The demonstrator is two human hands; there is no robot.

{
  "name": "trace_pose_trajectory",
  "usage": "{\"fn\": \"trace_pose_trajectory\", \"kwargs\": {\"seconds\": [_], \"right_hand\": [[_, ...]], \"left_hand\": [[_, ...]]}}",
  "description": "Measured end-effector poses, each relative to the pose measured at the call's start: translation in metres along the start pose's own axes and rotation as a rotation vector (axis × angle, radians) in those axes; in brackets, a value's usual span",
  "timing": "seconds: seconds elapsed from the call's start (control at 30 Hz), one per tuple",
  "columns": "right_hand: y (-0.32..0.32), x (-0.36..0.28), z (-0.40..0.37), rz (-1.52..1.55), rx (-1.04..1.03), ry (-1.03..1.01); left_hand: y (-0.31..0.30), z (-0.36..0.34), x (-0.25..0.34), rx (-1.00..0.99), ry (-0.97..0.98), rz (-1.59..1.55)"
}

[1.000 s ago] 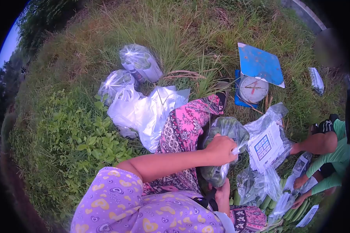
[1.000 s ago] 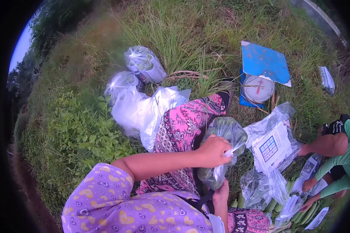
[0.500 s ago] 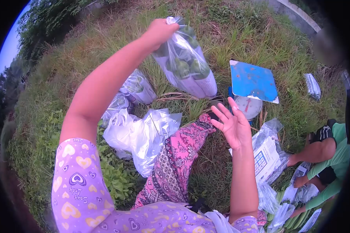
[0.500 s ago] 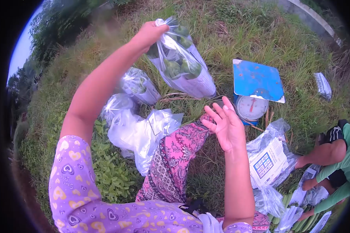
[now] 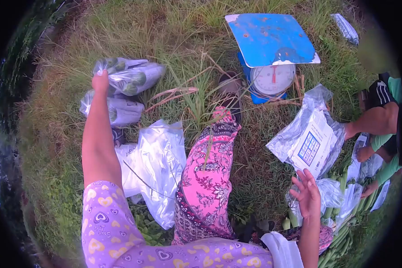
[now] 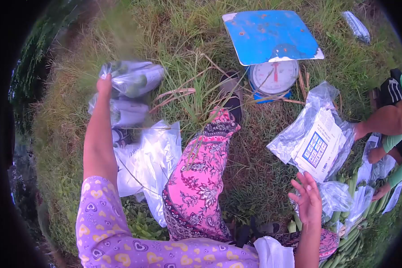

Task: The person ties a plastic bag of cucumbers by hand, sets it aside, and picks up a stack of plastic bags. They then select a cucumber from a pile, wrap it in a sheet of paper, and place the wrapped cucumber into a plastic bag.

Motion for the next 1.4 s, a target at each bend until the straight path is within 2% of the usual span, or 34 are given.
{"fn": "trace_pose_trajectory", "kwargs": {"seconds": [0.2,0.3,0.33,0.37,0.43,0.5,0.6,0.7,0.73,0.83,0.97,1.03,1.1,1.13,1.17,1.2,1.27,1.37,1.4], "right_hand": [[-0.019,0.016,-0.017,0.001,0.121,0.016],[-0.014,0.027,-0.031,-0.044,0.110,0.057],[-0.012,0.029,-0.037,-0.061,0.119,0.077],[-0.010,0.029,-0.043,-0.077,0.126,0.090],[-0.010,0.025,-0.059,-0.122,0.139,0.083],[-0.016,0.021,-0.074,-0.168,0.154,0.067],[-0.029,0.011,-0.094,-0.227,0.191,0.028],[-0.044,-0.001,-0.114,-0.288,0.229,-0.020],[-0.046,-0.008,-0.124,-0.357,0.259,-0.057],[-0.072,-0.036,-0.160,-0.577,0.320,-0.247],[-0.109,-0.094,-0.234,-0.479,0.588,-0.516],[-0.149,-0.107,-0.254,-0.419,0.648,-0.623],[-0.180,-0.109,-0.254,-0.480,0.667,-0.612],[-0.195,-0.111,-0.247,-0.513,0.671,-0.608],[-0.215,-0.112,-0.212,-0.896,0.660,-0.508],[-0.222,-0.114,-0.193,-1.093,0.660,-0.454],[-0.241,-0.115,-0.146,-1.551,0.755,-0.494],[-0.282,-0.107,-0.081,-1.702,0.805,-0.582],[-0.292,-0.098,-0.064,-1.799,0.811,-0.572]], "left_hand": [[-0.005,0.029,-0.023,0.093,-0.050,0.105],[-0.004,0.015,-0.006,0.120,-0.065,0.183],[0.002,0.012,-0.006,0.103,-0.121,0.154],[0.012,0.019,-0.014,0.149,-0.092,0.105],[0.017,0.024,-0.023,0.026,-0.066,-0.003],[0.002,-0.005,-0.007,0.255,0.004,0.078],[-0.024,-0.049,0.022,0.287,-0.028,-0.116],[-0.027,-0.066,0.039,0.269,0.249,-0.360],[-0.041,-0.087,0.058,0.234,0.317,-0.295],[-0.091,-0.155,0.124,0.173,0.551,-0.398],[-0.167,-0.249,0.219,0.070,0.876,-0.467],[-0.190,-0.298,0.264,-0.038,0.982,-0.523],[-0.207,-0.358,0.308,-0.140,1.078,-0.523],[-0.207,-0.396,0.329,-0.262,1.139,-0.539],[-0.210,-0.437,0.353,-0.379,1.209,-0.551],[-0.207,-0.460,0.365,-0.459,1.244,-0.564],[-0.196,-0.503,0.383,-0.626,1.296,-0.604],[-0.181,-0.566,0.406,-0.863,1.293,-0.626],[-0.177,-0.586,0.415,-0.864,1.342,-0.623]]}}
Point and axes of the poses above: each hand's wrist, its own z-axis towards the middle knuckle, its own y-axis out of the palm, x = y × z, the point moved 4 cm from there along z, towards the middle knuckle, and after that the axes turned 3 degrees about y, right-handed, at the moved point
